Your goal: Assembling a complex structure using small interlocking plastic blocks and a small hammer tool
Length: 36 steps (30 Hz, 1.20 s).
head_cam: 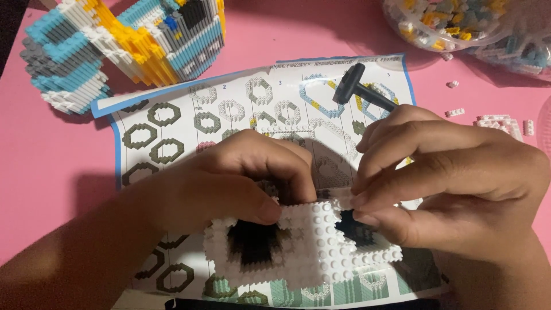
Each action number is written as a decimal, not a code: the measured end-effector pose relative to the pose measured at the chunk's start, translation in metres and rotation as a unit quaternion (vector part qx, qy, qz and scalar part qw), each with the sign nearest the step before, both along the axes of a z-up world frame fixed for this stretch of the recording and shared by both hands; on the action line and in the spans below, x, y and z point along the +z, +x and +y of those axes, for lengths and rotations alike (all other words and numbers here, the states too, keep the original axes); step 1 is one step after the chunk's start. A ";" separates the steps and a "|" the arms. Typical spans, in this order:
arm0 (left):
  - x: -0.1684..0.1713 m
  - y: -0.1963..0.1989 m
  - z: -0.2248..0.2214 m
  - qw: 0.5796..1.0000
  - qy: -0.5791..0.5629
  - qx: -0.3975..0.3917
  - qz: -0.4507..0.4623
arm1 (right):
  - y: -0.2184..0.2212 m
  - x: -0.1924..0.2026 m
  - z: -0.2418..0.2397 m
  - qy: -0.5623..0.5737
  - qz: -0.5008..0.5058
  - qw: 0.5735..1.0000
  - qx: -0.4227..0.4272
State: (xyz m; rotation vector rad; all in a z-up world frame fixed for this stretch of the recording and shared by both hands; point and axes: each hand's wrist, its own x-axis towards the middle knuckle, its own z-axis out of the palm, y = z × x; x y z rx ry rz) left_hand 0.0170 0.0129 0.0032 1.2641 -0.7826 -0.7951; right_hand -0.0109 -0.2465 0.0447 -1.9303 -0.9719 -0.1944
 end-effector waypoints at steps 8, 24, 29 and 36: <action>-0.001 -0.001 0.001 0.999 -0.005 -0.001 0.037 | 0.000 -0.002 -0.002 0.005 -0.007 1.000 -0.002; -0.001 -0.001 0.000 1.000 0.008 0.008 0.011 | 0.007 0.011 -0.012 -0.088 -0.041 0.994 0.055; 0.000 -0.002 0.000 0.999 0.002 0.005 0.051 | 0.007 0.021 -0.014 -0.139 -0.057 0.987 0.057; -0.001 -0.001 -0.002 1.000 -0.002 0.010 0.018 | 0.007 0.028 -0.015 -0.191 -0.082 0.975 0.077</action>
